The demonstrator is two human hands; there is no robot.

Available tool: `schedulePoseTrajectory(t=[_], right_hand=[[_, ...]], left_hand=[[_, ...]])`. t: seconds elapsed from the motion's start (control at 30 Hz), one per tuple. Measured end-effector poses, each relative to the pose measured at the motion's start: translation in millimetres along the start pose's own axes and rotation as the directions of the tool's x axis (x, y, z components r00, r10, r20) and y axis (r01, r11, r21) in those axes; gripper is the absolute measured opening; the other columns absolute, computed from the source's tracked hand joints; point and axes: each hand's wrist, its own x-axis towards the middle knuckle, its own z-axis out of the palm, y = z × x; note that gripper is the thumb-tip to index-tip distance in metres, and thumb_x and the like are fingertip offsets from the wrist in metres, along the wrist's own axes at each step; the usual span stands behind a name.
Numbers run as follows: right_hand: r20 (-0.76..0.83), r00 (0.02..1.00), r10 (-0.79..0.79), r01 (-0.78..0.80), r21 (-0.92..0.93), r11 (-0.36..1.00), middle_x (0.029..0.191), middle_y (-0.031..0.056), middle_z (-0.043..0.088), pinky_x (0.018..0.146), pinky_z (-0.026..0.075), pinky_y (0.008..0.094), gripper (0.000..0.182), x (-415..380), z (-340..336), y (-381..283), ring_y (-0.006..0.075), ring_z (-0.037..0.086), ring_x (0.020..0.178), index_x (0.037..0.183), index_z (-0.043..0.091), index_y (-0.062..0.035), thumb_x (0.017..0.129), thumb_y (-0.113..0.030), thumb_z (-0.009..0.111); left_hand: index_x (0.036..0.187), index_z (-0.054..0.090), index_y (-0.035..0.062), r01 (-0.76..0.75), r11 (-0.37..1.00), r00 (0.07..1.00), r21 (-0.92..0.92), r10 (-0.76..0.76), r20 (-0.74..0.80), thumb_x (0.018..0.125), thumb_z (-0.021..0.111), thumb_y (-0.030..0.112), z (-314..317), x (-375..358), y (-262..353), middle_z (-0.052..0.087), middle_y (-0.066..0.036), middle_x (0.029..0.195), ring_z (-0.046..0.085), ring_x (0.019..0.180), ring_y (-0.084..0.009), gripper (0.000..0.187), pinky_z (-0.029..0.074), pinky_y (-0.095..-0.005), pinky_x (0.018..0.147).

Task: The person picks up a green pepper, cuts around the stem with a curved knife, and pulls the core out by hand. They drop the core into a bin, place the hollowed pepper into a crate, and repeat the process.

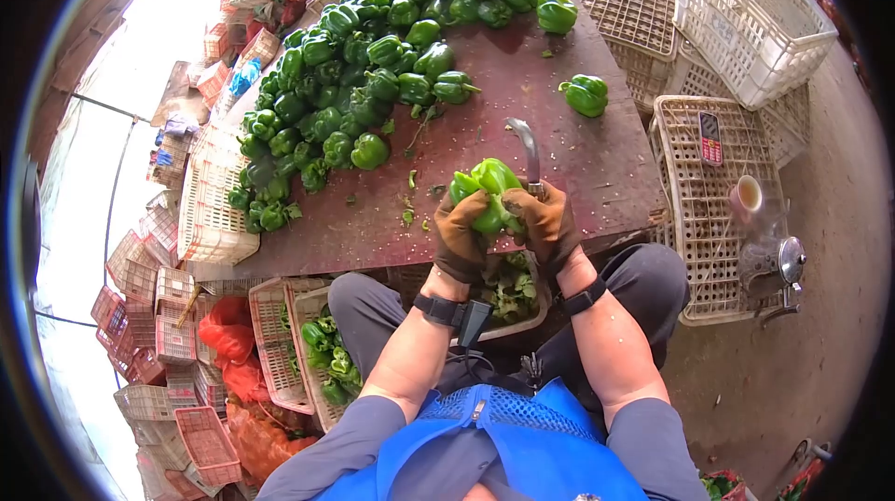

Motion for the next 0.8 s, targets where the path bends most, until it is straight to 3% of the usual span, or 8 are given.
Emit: schedulePoseTrajectory(t=[0.13, 0.3, 0.4, 0.43, 0.5, 0.6, 0.73, 0.8], right_hand=[[0.066, 0.997, -0.038, 0.038, 0.005, 0.999, 0.075, 0.0019, 0.063, 0.047, 0.046, 0.0258, 0.021, 0.6, -9.6, 2.3, 0.0117, 0.059, 0.055, 0.096, 0.066, -0.0036, 0.09, -0.023, 0.064], [0.189, 0.981, 0.038, -0.06, 0.117, 0.991, 0.078, 0.0029, 0.064, 0.048, 0.049, 0.0262, 0.022, 6.2, -21.9, -2.2, 0.0121, 0.061, 0.056, 0.095, 0.065, -0.004, 0.091, -0.025, 0.063], [0.208, 0.978, 0.001, -0.006, 0.023, 1.0, 0.077, 0.0025, 0.064, 0.047, 0.047, 0.0249, 0.023, 10.8, -20.8, 4.2, 0.0111, 0.06, 0.056, 0.097, 0.066, -0.0035, 0.089, -0.025, 0.066], [0.197, 0.98, 0.015, 0.0, -0.075, 0.997, 0.077, 0.0023, 0.064, 0.048, 0.048, 0.0248, 0.024, 10.9, -20.6, 3.8, 0.0109, 0.06, 0.057, 0.098, 0.066, -0.003, 0.088, -0.025, 0.067], [0.178, 0.983, 0.042, 0.008, -0.272, 0.962, 0.077, 0.0019, 0.065, 0.05, 0.048, 0.0246, 0.025, 7.6, -10.8, -4.1, 0.0103, 0.061, 0.059, 0.1, 0.067, -0.0022, 0.087, -0.024, 0.069], [0.052, 0.998, 0.019, 0.0, -0.337, 0.941, 0.077, 0.0016, 0.066, 0.052, 0.048, 0.0249, 0.03, 6.2, 0.4, -7.5, 0.0094, 0.06, 0.06, 0.104, 0.068, -0.002, 0.086, -0.025, 0.072], [0.079, 0.997, 0.008, 0.023, -0.389, 0.921, 0.089, 0.0047, 0.071, 0.066, 0.053, 0.0267, 0.036, 16.2, -6.6, 4.5, 0.0112, 0.065, 0.075, 0.111, 0.068, -0.002, 0.084, -0.025, 0.075], [0.14, 0.99, -0.017, 0.072, -0.392, 0.917, 0.096, 0.0065, 0.072, 0.075, 0.054, 0.0274, 0.039, 4.4, 2.0, -7.0, 0.0125, 0.067, 0.084, 0.114, 0.067, -0.002, 0.083, -0.024, 0.077]], left_hand=[[0.117, 0.061, -0.0032, 0.026, 0.999, 0.999, -0.048, -0.025, 0.034, 0.088, 0.057, 0.004, -15.9, 3.4, -4.9, 0.068, -0.014, 0.108, 0.07, 0.092, -0.026, 0.03, 0.06, -0.0371, 0.08], [0.131, 0.055, -0.0058, 0.156, 0.988, 0.943, 0.016, -0.154, 0.296, 0.077, 0.06, 0.006, -11.9, 2.6, 28.9, 0.067, -0.017, 0.115, 0.068, 0.103, -0.0302, 0.056, 0.055, -0.042, 0.094], [0.137, 0.051, -0.0029, 0.029, 0.994, 0.96, 0.104, -0.056, 0.275, 0.075, 0.062, 0.002, 2.2, -10.4, 38.6, 0.066, -0.016, 0.119, 0.068, 0.103, -0.0275, 0.063, 0.054, -0.0406, 0.093], [0.143, 0.046, -0.0004, 0.106, 0.976, 0.93, 0.193, -0.166, 0.328, 0.075, 0.067, 0.001, -6.9, -4.8, 46.3, 0.064, -0.014, 0.124, 0.066, 0.105, -0.0233, 0.071, 0.054, -0.0377, 0.093], [0.143, 0.044, -0.0004, 0.035, 0.947, 0.957, 0.32, -0.124, 0.262, 0.074, 0.069, -0.001, -9.6, -7.2, 47.2, 0.063, -0.013, 0.124, 0.064, 0.107, -0.0216, 0.073, 0.054, -0.0358, 0.092], [0.141, 0.045, 0.0002, -0.122, 0.847, 0.976, 0.518, 0.009, 0.216, 0.072, 0.071, -0.004, -0.5, -18.1, 42.1, 0.063, -0.012, 0.122, 0.064, 0.106, -0.02, 0.074, 0.054, -0.0334, 0.09], [0.137, 0.048, 0.0008, -0.372, 0.696, 0.926, 0.614, 0.238, 0.292, 0.071, 0.071, -0.006, 1.5, -24.2, 25.4, 0.063, -0.011, 0.118, 0.064, 0.102, -0.0188, 0.071, 0.054, -0.0322, 0.089], [0.132, 0.051, 0.0001, -0.24, 0.75, 0.97, 0.617, 0.157, 0.186, 0.071, 0.071, -0.005, 11.1, -28.9, 32.1, 0.064, -0.01, 0.115, 0.063, 0.101, -0.0179, 0.064, 0.053, -0.0313, 0.088]])
